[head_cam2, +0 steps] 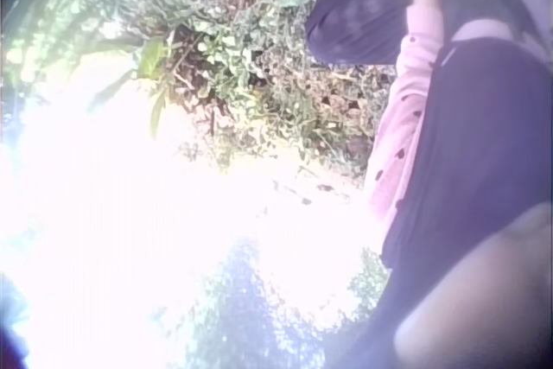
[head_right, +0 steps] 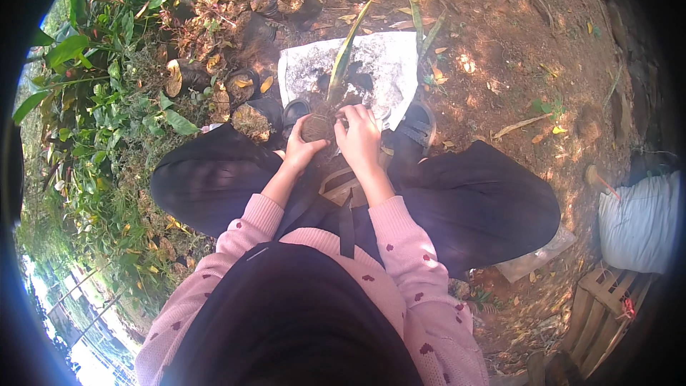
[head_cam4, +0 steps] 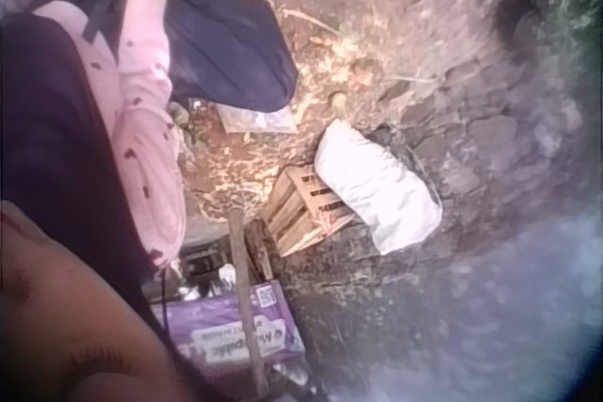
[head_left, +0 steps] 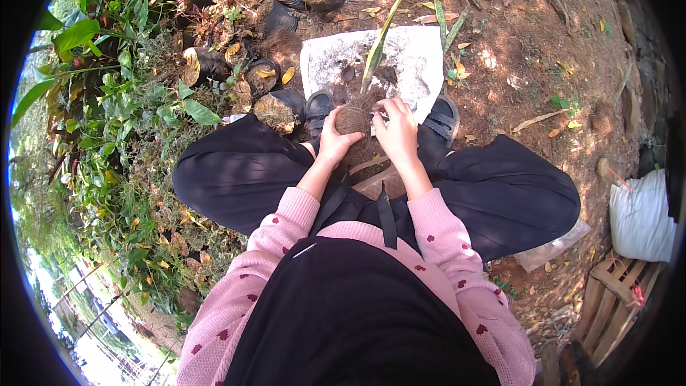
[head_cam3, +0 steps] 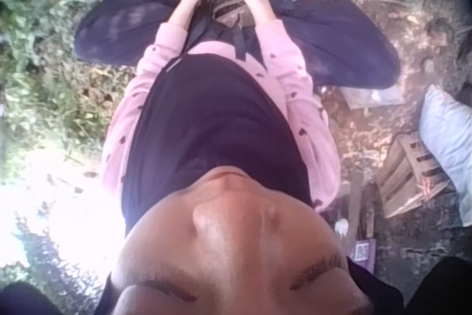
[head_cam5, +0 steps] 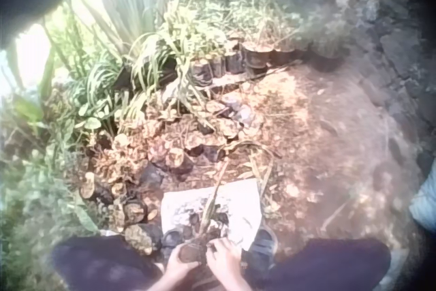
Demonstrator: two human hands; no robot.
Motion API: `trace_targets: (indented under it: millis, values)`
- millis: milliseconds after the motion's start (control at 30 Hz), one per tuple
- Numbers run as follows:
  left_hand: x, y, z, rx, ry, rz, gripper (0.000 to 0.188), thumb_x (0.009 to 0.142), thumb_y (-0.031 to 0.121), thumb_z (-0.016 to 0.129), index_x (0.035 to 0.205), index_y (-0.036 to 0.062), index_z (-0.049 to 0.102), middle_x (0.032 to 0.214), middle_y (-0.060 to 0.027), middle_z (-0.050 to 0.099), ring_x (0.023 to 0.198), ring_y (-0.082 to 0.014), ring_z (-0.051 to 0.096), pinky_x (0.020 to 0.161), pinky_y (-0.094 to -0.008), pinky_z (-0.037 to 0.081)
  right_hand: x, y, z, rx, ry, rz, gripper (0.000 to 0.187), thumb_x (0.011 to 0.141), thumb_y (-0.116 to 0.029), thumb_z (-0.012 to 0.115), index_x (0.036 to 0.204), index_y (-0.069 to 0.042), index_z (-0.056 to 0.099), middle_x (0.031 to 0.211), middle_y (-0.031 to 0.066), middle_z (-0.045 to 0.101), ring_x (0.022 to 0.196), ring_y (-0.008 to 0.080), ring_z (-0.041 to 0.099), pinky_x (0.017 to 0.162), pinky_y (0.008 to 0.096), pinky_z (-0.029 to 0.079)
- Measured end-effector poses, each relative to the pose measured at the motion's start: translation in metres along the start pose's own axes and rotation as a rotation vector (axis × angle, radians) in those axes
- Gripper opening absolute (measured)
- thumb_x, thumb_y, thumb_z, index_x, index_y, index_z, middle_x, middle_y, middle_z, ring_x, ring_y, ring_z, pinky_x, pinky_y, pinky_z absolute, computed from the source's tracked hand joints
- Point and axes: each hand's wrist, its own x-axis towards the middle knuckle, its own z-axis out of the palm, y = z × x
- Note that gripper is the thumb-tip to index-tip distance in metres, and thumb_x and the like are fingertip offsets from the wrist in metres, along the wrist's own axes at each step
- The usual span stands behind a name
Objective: The person sits on the ground and uses both hands to loosen and shape the soil around a small plant's rootball. They repeatedly pat and compress the soil, occasionally picking up small debris and discarding it, then continue to mold the rootball into a compact form.
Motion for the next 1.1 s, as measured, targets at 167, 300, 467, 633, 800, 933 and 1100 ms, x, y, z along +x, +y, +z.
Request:
trace_targets:
  millis: [167, 300, 467, 633, 800, 933, 1100]
  values:
    - [-0.005, 0.014, 0.001, 0.188, 0.07, 0.092, 0.076, 0.057, 0.015, 0.079, 0.126, 0.0061, 0.048, 0.118, -0.0163, 0.051, 0.111, -0.0294, 0.052, 0.098, -0.0362, 0.041, -0.003, -0.02, 0.011, -0.055, -0.027, 0.031, 0.029, 0.072, -0.023, 0.07, 0.095, -0.007, 0.064, 0.09, 0.0079, 0.06, 0.089, 0.0257, 0.056, 0.078, 0.0403, 0.043]
    - [-0.008, 0.019, 0.001, 0.28, 0.107, 0.13, 0.072, 0.059, 0.018, 0.078, 0.124, 0.0061, 0.049, 0.117, -0.0176, 0.051, 0.111, -0.0318, 0.052, 0.098, -0.0376, 0.041, -0.003, -0.025, 0.02, -0.169, -0.064, 0.011, 0.028, 0.071, -0.025, 0.072, 0.093, -0.008, 0.066, 0.091, 0.0052, 0.06, 0.09, 0.0223, 0.055, 0.082, 0.0394, 0.037]
    - [-0.007, 0.016, -0.001, 0.379, 0.138, 0.146, 0.074, 0.058, 0.018, 0.081, 0.125, 0.0085, 0.05, 0.118, -0.0161, 0.051, 0.112, -0.03, 0.051, 0.097, -0.0381, 0.041, -0.01, -0.016, 0.041, -0.184, -0.11, 0.016, 0.02, 0.073, -0.02, 0.071, 0.088, -0.009, 0.066, 0.091, 0.0038, 0.06, 0.089, 0.0212, 0.055, 0.082, 0.0388, 0.034]
    - [-0.009, 0.017, -0.002, 0.433, 0.151, 0.064, 0.076, 0.056, 0.018, 0.081, 0.125, 0.0076, 0.05, 0.117, -0.0169, 0.051, 0.112, -0.0301, 0.051, 0.096, -0.039, 0.042, -0.014, 0.002, 0.053, -0.095, -0.198, 0.169, 0.014, 0.078, -0.017, 0.066, 0.09, -0.01, 0.064, 0.094, 0.0046, 0.06, 0.091, 0.0236, 0.057, 0.081, 0.0422, 0.035]
    - [-0.004, 0.007, -0.003, 0.382, 0.078, -0.091, 0.081, 0.054, 0.018, 0.081, 0.127, 0.0074, 0.048, 0.118, -0.017, 0.05, 0.112, -0.0313, 0.052, 0.096, -0.038, 0.043, -0.011, 0.025, 0.051, 0.013, -0.28, 0.296, 0.012, 0.082, -0.016, 0.063, 0.091, -0.009, 0.063, 0.091, 0.006, 0.06, 0.085, 0.0261, 0.06, 0.076, 0.0404, 0.042]
    - [0.0, -0.015, -0.003, 0.121, 0.037, -0.18, 0.081, 0.054, 0.019, 0.082, 0.127, 0.0072, 0.047, 0.119, -0.0167, 0.049, 0.112, -0.0317, 0.052, 0.097, -0.0373, 0.043, -0.009, 0.038, 0.043, 0.056, -0.232, 0.289, 0.014, 0.083, -0.016, 0.061, 0.093, -0.007, 0.063, 0.09, 0.0097, 0.061, 0.082, 0.0267, 0.062, 0.075, 0.0373, 0.046]
    - [-0.003, 0.007, 0.002, 0.305, 0.061, -0.064, 0.08, 0.056, 0.017, 0.081, 0.127, 0.0068, 0.047, 0.119, -0.0164, 0.049, 0.112, -0.0303, 0.051, 0.096, -0.0368, 0.043, -0.001, 0.017, 0.023, 0.073, -0.198, 0.215, 0.017, 0.079, -0.023, 0.066, 0.086, -0.008, 0.063, 0.092, 0.0083, 0.061, 0.091, 0.0284, 0.059, 0.081, 0.0412, 0.046]
